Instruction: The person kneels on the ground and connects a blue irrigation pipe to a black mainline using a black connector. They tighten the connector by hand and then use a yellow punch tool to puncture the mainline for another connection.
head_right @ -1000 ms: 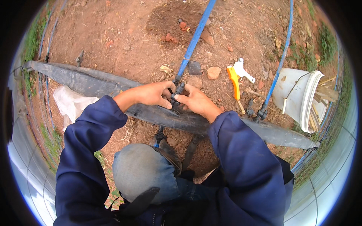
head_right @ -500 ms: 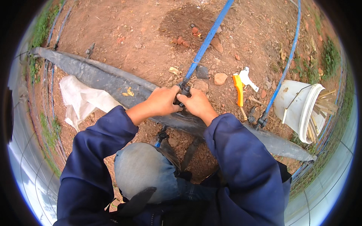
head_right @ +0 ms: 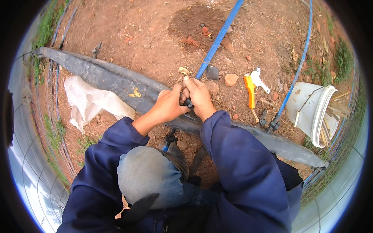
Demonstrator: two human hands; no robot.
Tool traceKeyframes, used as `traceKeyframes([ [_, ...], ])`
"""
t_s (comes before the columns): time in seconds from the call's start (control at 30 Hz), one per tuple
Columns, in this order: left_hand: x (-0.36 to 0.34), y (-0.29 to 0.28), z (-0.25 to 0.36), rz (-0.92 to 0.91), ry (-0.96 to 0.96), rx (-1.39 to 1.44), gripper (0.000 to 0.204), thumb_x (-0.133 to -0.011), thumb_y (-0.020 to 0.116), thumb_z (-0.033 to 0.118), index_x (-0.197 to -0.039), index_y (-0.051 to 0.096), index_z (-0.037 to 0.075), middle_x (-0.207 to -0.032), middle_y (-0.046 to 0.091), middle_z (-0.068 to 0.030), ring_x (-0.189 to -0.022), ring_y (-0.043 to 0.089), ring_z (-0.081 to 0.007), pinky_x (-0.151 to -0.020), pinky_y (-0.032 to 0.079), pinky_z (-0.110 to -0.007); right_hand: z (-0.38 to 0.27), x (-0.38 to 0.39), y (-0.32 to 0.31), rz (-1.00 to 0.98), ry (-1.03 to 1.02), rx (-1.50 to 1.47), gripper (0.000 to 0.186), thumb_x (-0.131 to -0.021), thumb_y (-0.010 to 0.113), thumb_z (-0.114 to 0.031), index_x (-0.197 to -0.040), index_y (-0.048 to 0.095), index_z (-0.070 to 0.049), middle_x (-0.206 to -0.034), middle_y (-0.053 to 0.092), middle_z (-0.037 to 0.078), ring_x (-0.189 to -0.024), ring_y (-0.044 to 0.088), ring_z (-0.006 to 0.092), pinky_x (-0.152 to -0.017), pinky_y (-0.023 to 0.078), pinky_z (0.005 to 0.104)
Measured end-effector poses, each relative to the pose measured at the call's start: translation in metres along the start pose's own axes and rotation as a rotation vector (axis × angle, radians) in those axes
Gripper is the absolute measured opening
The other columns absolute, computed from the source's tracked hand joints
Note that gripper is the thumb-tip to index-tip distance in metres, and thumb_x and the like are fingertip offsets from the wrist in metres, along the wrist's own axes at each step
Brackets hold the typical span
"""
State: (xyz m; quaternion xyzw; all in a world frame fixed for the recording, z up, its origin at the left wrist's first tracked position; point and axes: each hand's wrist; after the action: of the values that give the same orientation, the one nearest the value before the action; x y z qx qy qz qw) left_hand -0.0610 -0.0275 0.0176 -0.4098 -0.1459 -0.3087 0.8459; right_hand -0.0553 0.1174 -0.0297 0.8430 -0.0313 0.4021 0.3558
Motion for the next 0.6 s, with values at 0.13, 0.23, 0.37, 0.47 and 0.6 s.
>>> traceKeyframes([
  [0.13,-0.002,0.01,-0.006,-0.035,-0.009,-0.036,0.053,-0.071,0.081,0.018,-0.111,0.05,0.003,-0.09,0.068,-0.0102,-0.092,0.066,-0.0352,-0.085,0.045,-0.046,0.011,-0.004,0.01,0.305,-0.1,0.111,0.027,-0.104,0.057,-0.026,-0.088,0.055,-0.004,-0.063,0.051,0.002,-0.053,0.05,0.0149,-0.049,0.043,0.034],
  [0.23,-0.004,0.017,-0.01,-0.012,-0.001,-0.069,0.045,-0.073,0.077,0.016,-0.108,0.051,0.004,-0.093,0.069,-0.011,-0.095,0.065,-0.0358,-0.086,0.044,-0.048,0.016,-0.011,0.012,0.486,-0.137,0.172,0.028,-0.103,0.056,-0.025,-0.087,0.054,-0.002,-0.064,0.054,0.004,-0.049,0.051,0.0159,-0.046,0.042,0.0341],
  [0.37,-0.005,0.023,-0.012,0.013,0.02,-0.081,0.042,-0.075,0.076,0.018,-0.107,0.052,0.004,-0.094,0.07,-0.0121,-0.094,0.065,-0.0363,-0.085,0.045,-0.048,0.022,-0.017,0.01,0.641,-0.17,0.238,0.029,-0.103,0.056,-0.024,-0.086,0.055,-0.001,-0.063,0.057,0.006,-0.047,0.054,0.0178,-0.043,0.042,0.035],
  [0.47,-0.008,0.025,-0.013,0.018,0.045,-0.07,0.043,-0.075,0.076,0.018,-0.107,0.053,0.004,-0.092,0.07,-0.012,-0.093,0.066,-0.036,-0.084,0.047,-0.047,0.026,-0.02,0.01,0.757,-0.161,0.184,0.03,-0.103,0.056,-0.024,-0.085,0.055,0.0,-0.063,0.057,0.007,-0.046,0.055,0.0188,-0.041,0.042,0.0357],
  [0.6,-0.008,0.023,-0.011,0.039,0.025,-0.03,0.044,-0.075,0.078,0.019,-0.109,0.054,0.006,-0.089,0.07,-0.0115,-0.092,0.068,-0.0355,-0.084,0.048,-0.046,0.023,-0.017,0.01,0.707,-0.14,0.117,0.024,-0.101,0.059,-0.023,-0.091,0.056,-0.001,-0.065,0.057,0.005,-0.048,0.053,0.0174,-0.044,0.043,0.0349],
])
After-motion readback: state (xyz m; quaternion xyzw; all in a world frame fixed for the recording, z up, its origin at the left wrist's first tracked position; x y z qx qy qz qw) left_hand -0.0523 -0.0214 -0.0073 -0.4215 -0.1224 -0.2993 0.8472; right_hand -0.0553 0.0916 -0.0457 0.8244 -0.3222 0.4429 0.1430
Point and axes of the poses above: each hand's wrist, its own x-axis away from the middle knuckle, its own y-axis out of the palm, z = x × y
